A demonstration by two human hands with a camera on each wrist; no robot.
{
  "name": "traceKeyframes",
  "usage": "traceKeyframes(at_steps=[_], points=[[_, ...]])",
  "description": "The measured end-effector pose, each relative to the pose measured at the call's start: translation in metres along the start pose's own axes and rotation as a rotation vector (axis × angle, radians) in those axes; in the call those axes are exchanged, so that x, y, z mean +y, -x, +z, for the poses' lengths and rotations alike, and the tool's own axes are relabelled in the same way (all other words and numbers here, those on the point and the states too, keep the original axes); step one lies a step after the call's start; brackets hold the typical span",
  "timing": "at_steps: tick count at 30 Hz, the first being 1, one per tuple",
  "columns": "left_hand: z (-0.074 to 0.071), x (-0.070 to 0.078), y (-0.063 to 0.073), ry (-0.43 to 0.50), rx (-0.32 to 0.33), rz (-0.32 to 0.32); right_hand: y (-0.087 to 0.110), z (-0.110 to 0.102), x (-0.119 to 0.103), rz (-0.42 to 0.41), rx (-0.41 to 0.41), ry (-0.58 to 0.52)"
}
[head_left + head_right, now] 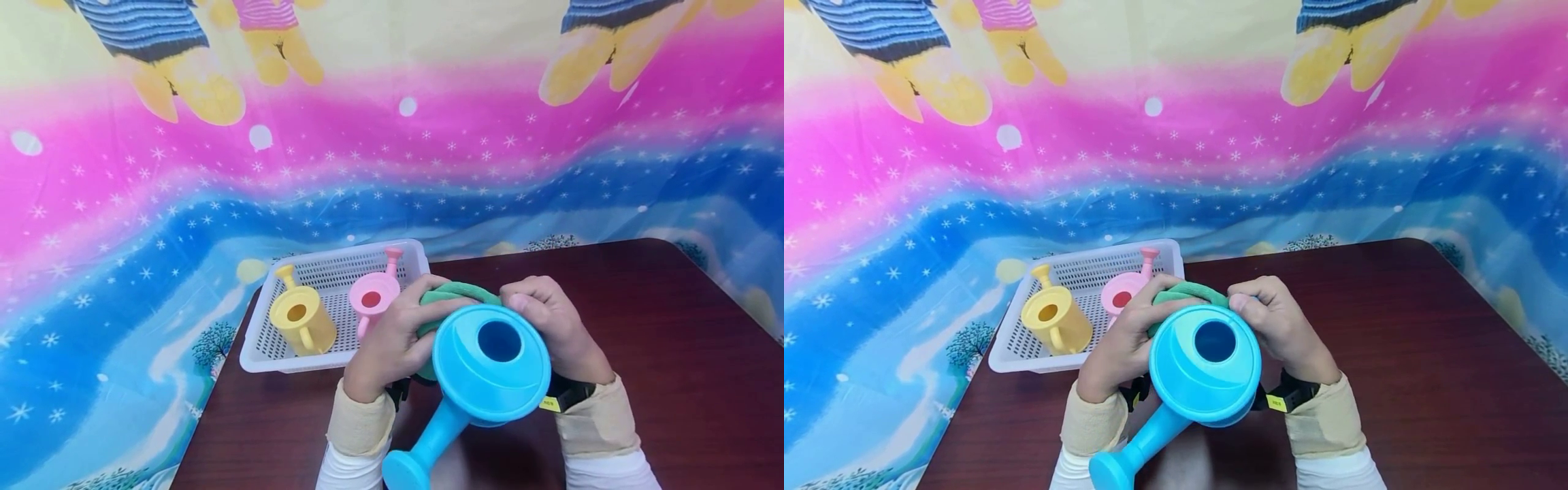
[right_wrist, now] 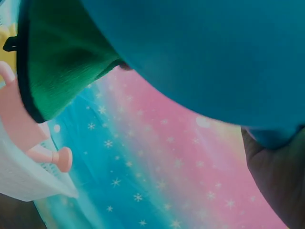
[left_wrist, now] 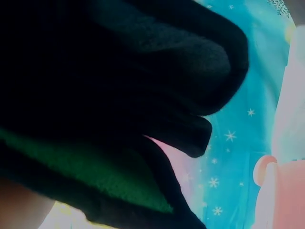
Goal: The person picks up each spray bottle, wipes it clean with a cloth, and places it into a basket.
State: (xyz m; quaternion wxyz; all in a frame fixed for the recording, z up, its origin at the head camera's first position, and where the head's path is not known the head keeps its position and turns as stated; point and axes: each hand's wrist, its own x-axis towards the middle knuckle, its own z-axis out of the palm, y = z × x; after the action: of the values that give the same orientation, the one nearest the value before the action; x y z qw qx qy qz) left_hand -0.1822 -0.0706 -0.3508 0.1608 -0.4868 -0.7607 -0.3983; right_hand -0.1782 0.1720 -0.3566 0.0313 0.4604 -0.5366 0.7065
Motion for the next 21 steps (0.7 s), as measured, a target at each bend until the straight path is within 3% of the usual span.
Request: traceKeyframes(at_steps=[8, 15, 21], points=[[0.002, -0.001, 0.0, -0.128, -0.023, -0.043, -0.002, -0.002, -0.015, -0.041, 0.142, -0.065], [0.001, 0.0, 0.0, -0.113, -0.031, -0.062, -0.001, -0.001, -0.017, -0.189, 0.197, -0.244], [0.001, 0.002, 0.002, -0.068, -0.016, -0.12, 0.004, -0.005, -0.019, -0.116, 0.375, -0.227]])
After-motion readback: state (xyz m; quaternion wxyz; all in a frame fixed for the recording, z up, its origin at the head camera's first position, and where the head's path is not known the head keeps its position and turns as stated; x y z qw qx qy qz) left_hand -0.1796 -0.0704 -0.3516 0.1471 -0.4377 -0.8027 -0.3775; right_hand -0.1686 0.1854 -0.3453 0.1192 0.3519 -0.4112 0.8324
